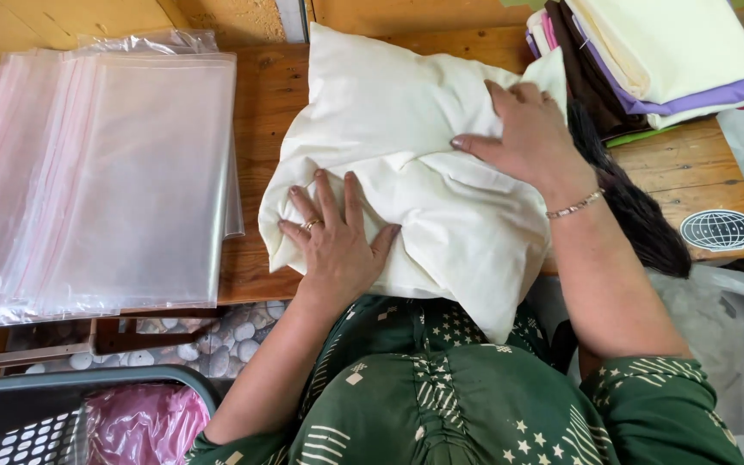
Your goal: The person smooths a white pillow by hand, pressing and patting its surface. Then the person uses a dark feather duster to brush the pillow's surface repeatedly.
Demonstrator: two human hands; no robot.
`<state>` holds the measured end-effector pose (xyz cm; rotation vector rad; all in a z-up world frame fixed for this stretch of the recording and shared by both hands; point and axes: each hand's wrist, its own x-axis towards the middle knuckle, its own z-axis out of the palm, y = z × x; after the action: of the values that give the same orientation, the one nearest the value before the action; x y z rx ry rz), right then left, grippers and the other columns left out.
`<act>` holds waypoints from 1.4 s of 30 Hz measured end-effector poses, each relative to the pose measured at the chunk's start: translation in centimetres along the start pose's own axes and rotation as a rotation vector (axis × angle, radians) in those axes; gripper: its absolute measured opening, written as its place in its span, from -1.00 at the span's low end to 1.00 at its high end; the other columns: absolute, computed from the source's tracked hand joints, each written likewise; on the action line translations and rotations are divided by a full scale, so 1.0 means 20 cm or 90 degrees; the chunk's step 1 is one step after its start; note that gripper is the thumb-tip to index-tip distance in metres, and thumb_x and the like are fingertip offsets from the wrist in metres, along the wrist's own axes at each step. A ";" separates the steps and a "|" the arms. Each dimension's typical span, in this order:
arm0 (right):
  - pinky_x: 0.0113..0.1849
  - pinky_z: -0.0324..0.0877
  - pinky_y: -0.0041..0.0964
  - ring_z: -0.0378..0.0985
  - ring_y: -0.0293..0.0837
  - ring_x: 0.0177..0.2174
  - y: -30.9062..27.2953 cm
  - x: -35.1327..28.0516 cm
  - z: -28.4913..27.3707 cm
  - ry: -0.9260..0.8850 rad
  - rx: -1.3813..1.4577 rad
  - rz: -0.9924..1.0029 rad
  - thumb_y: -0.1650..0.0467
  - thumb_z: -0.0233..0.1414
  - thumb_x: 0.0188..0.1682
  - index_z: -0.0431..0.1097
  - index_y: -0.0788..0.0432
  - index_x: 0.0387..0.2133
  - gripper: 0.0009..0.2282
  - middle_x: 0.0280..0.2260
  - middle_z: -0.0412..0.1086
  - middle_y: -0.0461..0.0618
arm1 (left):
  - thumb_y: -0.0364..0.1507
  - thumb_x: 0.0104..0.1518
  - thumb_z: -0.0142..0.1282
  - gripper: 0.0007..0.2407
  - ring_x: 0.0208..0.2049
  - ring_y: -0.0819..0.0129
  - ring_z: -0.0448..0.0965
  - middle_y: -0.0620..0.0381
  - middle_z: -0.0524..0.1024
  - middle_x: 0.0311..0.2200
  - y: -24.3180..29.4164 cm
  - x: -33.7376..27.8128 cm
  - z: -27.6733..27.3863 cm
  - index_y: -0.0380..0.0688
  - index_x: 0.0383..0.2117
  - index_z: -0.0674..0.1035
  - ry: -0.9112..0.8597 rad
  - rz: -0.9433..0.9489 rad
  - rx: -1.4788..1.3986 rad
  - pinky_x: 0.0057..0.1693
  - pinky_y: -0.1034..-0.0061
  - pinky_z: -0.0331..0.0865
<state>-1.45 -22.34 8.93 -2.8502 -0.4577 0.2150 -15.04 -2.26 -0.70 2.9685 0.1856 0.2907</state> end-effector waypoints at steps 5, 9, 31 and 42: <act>-0.35 0.22 0.01 0.33 0.18 -0.42 0.08 0.15 0.33 0.267 -0.004 -0.171 0.31 0.11 -0.18 0.29 0.21 -0.32 -0.73 -0.42 0.27 0.15 | -0.37 -0.07 -0.13 -0.58 -0.09 -0.24 0.21 -0.22 0.22 -0.08 -0.01 0.09 0.07 -0.25 -0.04 0.25 0.107 0.131 -0.117 -0.11 -0.01 0.21; -0.52 0.14 -0.13 0.23 -0.01 -0.58 -0.05 -0.04 0.18 0.373 0.088 -0.261 0.29 0.19 -0.07 0.18 0.21 -0.48 -0.69 -0.57 0.22 0.00 | -0.69 -0.43 -0.17 -0.66 -0.29 -0.06 0.28 -0.16 0.28 -0.37 -0.19 0.20 -0.11 -0.38 -0.38 0.36 0.245 0.254 -0.360 -0.14 0.21 0.23; -0.27 0.37 0.02 0.40 0.34 -0.27 0.69 -0.16 0.22 0.299 0.094 -0.077 0.57 0.05 -0.14 0.40 0.33 -0.09 -0.70 -0.33 0.28 0.30 | 0.12 -0.17 0.09 -0.18 0.27 -0.31 -0.25 0.02 -0.12 0.31 -0.16 0.20 -0.21 0.08 0.25 0.10 -0.225 0.153 -0.181 0.25 -0.21 -0.41; -0.19 0.29 0.12 0.19 0.31 -0.21 0.60 0.27 0.26 0.250 0.034 0.075 0.47 0.03 -0.09 0.13 0.30 0.10 -0.55 -0.13 0.02 0.26 | -0.13 -0.09 0.21 -0.25 0.23 -0.22 -0.60 -0.18 -0.36 0.29 -0.18 0.22 -0.31 0.13 0.26 0.04 -0.137 0.164 -0.169 0.16 -0.30 -0.59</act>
<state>6.05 -30.50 0.16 -2.7705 -0.2002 -0.3032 -12.45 2.75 5.53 2.7298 -0.2436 0.0186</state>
